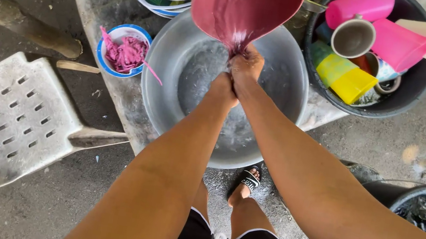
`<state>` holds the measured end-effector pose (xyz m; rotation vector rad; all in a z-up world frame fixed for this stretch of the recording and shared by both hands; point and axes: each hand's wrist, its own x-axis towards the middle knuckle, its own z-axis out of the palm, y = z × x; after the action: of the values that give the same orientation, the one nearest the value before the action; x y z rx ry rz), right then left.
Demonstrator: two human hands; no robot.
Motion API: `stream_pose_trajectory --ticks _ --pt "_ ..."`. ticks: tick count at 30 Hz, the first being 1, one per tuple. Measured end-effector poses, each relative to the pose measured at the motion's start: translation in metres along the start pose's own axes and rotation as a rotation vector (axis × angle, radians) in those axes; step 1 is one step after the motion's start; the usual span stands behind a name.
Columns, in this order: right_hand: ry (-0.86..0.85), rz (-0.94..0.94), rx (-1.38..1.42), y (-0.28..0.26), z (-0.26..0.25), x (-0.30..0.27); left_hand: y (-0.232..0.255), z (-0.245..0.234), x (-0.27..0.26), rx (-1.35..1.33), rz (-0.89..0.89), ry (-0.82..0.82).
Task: Washing dishes in a basin outdoors using soap and water from buckets.
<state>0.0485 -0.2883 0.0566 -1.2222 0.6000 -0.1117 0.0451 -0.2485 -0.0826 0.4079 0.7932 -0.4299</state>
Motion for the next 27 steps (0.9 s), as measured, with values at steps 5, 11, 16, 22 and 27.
stream_pose_trajectory --ticks 5,11,16,22,27 --pt "0.014 -0.14 -0.117 -0.037 -0.025 -0.022 -0.026 0.005 -0.005 -0.002 -0.02 -0.035" --pt "0.065 -0.114 -0.122 -0.096 -0.071 -0.069 -0.079 0.032 -0.064 0.215 0.089 0.183" --pt "0.202 -0.122 0.033 -0.11 -0.138 -0.083 -0.141 0.065 -0.094 0.25 0.111 0.208" --pt "0.6 -0.407 -0.055 -0.114 -0.243 -0.097 -0.221 0.087 -0.132 0.709 0.181 0.161" --pt "1.393 -0.092 0.148 -0.068 -0.381 -0.086 -0.253 0.082 -0.156 1.379 0.412 0.141"
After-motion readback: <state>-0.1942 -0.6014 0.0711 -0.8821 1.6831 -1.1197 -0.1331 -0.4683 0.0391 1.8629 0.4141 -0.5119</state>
